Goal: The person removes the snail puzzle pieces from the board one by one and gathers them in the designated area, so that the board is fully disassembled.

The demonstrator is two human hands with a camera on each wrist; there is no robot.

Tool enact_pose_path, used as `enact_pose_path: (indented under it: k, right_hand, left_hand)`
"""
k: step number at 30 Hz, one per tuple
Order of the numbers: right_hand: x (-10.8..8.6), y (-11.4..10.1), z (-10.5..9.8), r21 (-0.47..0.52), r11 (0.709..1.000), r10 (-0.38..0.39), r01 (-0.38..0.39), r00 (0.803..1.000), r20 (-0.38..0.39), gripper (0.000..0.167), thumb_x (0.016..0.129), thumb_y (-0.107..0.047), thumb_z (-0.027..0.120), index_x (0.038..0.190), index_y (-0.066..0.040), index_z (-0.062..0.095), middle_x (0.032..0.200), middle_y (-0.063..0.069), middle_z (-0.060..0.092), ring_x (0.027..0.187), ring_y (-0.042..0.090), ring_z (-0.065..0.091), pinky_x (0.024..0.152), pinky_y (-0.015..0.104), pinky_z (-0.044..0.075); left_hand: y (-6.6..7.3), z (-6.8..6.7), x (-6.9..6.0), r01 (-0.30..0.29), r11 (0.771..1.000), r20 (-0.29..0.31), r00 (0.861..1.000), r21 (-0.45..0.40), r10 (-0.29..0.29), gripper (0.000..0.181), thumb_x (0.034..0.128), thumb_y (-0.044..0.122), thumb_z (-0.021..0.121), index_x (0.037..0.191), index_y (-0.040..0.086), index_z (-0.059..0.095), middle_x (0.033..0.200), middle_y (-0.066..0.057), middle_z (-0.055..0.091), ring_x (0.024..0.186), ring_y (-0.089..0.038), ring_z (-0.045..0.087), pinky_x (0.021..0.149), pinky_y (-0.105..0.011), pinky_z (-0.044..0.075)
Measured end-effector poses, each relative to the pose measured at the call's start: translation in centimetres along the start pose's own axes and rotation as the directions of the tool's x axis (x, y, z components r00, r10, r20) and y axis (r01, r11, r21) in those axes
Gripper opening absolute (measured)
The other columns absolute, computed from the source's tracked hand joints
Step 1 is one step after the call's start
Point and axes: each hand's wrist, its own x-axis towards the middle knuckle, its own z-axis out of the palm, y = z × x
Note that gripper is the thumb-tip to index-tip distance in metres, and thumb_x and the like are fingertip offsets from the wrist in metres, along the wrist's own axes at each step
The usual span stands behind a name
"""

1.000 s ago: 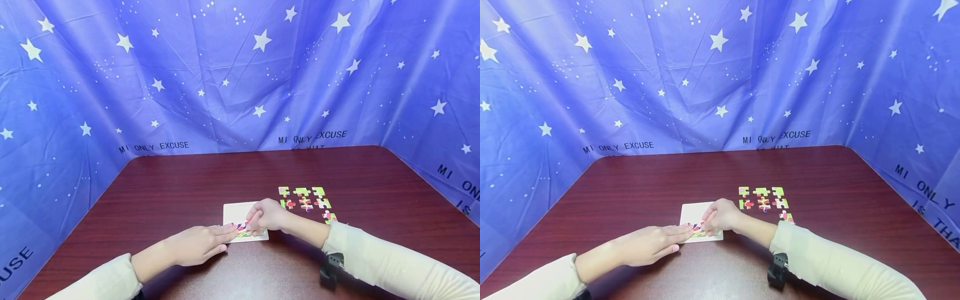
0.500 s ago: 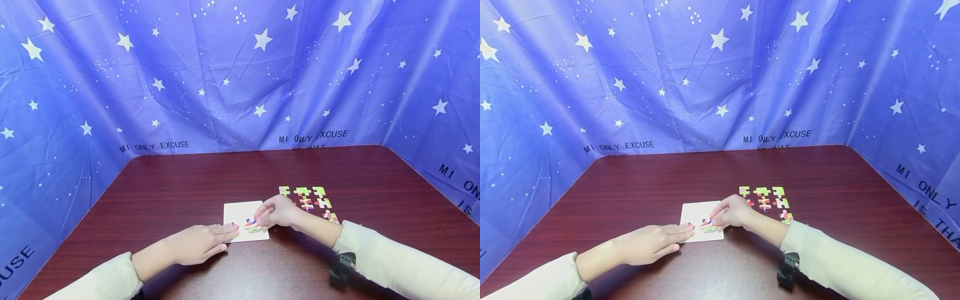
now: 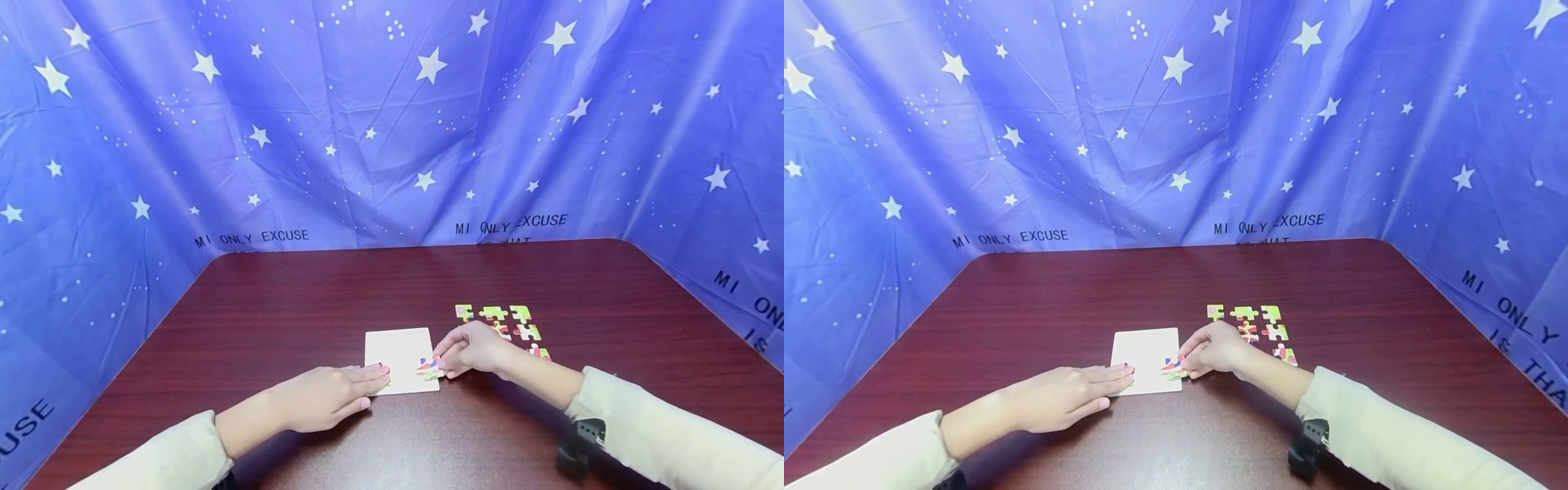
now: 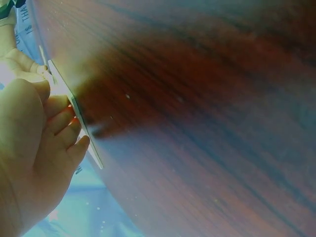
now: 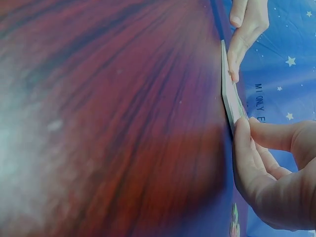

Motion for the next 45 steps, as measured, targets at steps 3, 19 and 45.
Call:
enact_pose_path:
  k: [3, 19, 45]
  right_hand:
    - [-0.2, 0.2, -0.5, 0.004, 1.0, 0.001, -0.001, 1.0, 0.007, 0.025, 0.08, 0.001, 0.071, 0.101, 0.013, 0.066, 0.083, 0.015, 0.075, 0.066, 0.011, 0.07, 0.072, 0.034, 0.062]
    - [-1.9, 0.6, -4.4, -0.082, 0.996, -0.03, 0.025, 0.998, -0.058, 0.023, 0.08, 0.001, 0.071, 0.098, 0.014, 0.065, 0.078, 0.01, 0.074, 0.063, 0.014, 0.07, 0.068, 0.036, 0.062]
    - [-4.0, 2.0, -8.0, -0.443, 0.894, -0.037, -0.065, 0.975, -0.217, 0.013, 0.074, -0.009, 0.078, 0.086, -0.005, 0.075, 0.069, 0.001, 0.073, 0.054, 0.012, 0.065, 0.049, 0.023, 0.05]
  left_hand:
    - [-0.1, 0.0, 0.0, 0.004, 1.0, 0.0, 1.0, 0.003, -0.004, 0.046, 0.1052, 0.031, 0.034, 0.147, 0.015, 0.04, 0.153, -0.001, 0.041, 0.14, -0.014, 0.042, 0.111, -0.035, 0.043]
    - [-0.1, -0.5, 0.0, 0.035, 0.999, 0.014, 0.999, -0.041, -0.034, 0.046, 0.1053, 0.031, 0.033, 0.148, 0.016, 0.039, 0.154, 0.0, 0.039, 0.142, -0.014, 0.04, 0.113, -0.036, 0.041]
    - [-0.1, 0.0, -0.1, 0.002, 0.999, -0.016, 1.0, -0.054, -0.003, 0.045, 0.1056, 0.03, 0.032, 0.147, 0.013, 0.041, 0.153, -0.003, 0.042, 0.14, -0.016, 0.043, 0.11, -0.038, 0.044]
